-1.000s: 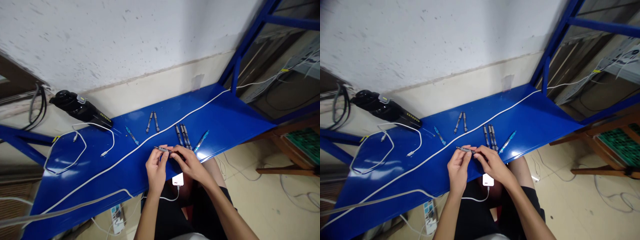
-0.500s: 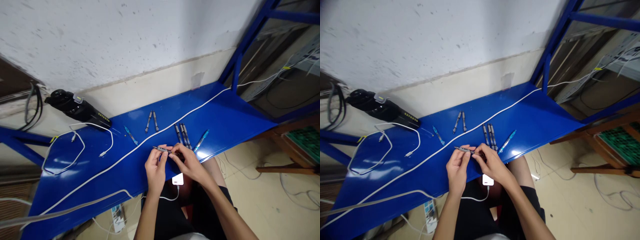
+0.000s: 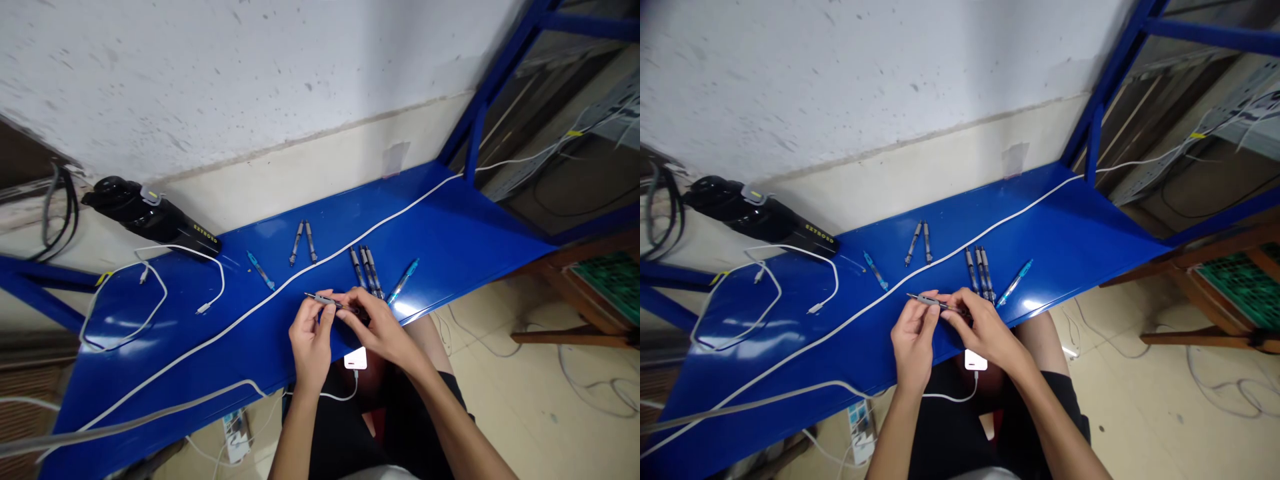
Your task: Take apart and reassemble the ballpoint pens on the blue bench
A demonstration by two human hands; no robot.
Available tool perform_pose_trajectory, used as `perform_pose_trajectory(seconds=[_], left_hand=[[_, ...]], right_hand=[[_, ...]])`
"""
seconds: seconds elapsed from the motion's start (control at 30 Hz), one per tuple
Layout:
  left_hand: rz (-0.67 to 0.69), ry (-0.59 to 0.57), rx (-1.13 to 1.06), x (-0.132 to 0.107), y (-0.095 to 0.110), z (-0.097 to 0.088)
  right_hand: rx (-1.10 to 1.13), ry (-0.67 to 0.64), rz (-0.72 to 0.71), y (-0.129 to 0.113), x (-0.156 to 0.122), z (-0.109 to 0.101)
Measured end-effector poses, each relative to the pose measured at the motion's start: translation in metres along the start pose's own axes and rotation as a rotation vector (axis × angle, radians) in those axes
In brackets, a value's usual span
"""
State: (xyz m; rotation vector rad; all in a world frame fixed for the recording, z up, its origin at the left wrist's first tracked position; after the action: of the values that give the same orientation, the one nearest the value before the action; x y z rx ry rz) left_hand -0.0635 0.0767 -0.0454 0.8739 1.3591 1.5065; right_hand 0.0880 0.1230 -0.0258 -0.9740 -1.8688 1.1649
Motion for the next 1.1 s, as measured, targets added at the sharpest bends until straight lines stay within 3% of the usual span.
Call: perform_pose_trajectory(seconds=[0.17,0.33,0.5,0.67,0.83,1.0,1.1], left_hand=[[0.000,0.009,0.006,-0.0012,-0.0023,-0.0015],[0.000,-0.012,-0.013,-0.0017,-0.0035,-0.0022],[-0.001,-0.049,-0.076,-0.0018,-0.0047,-0.0016],[0.004,-0.045,-0.094,-0.0019,-0.0040,-0.0006],[0.036,-0.069,-0.098,-0.0015,0.0000,0.0004],[0.033,-0.054,-0.110,-0.0014,-0.0011,0.0002],[0.032,-0.077,-0.111,-0.0018,-0.0017,0.0009]], right_hand=[[-0.033,-0.092,0.000,-0.0016,-0.0013,0.0026],[0.027,-0.029,0.030,-0.0022,-0.0024,-0.0004],[0.040,-0.157,0.015,-0.0055,-0.0022,-0.0007],[0.033,-0.047,-0.007,-0.0036,-0.0039,-0.0043],[0.070,-0.156,-0.004,-0.0044,-0.0045,-0.0017],[0.074,-0.097,-0.003,-0.0083,-0.0041,-0.0042],[0.072,-0.136,-0.013,-0.0092,-0.0042,-0.0032]])
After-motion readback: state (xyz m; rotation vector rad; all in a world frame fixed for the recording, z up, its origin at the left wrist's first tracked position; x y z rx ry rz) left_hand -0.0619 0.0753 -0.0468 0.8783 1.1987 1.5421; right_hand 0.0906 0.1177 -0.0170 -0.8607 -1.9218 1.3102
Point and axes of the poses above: each hand's wrist, its own x-axis towards the middle knuckle, its own z-axis out of the palm, y = z × x, the point moved 3 cm from there along x, towards the middle knuckle, and after that the axes turned 1 degree about -x, right-handed, at the moved point
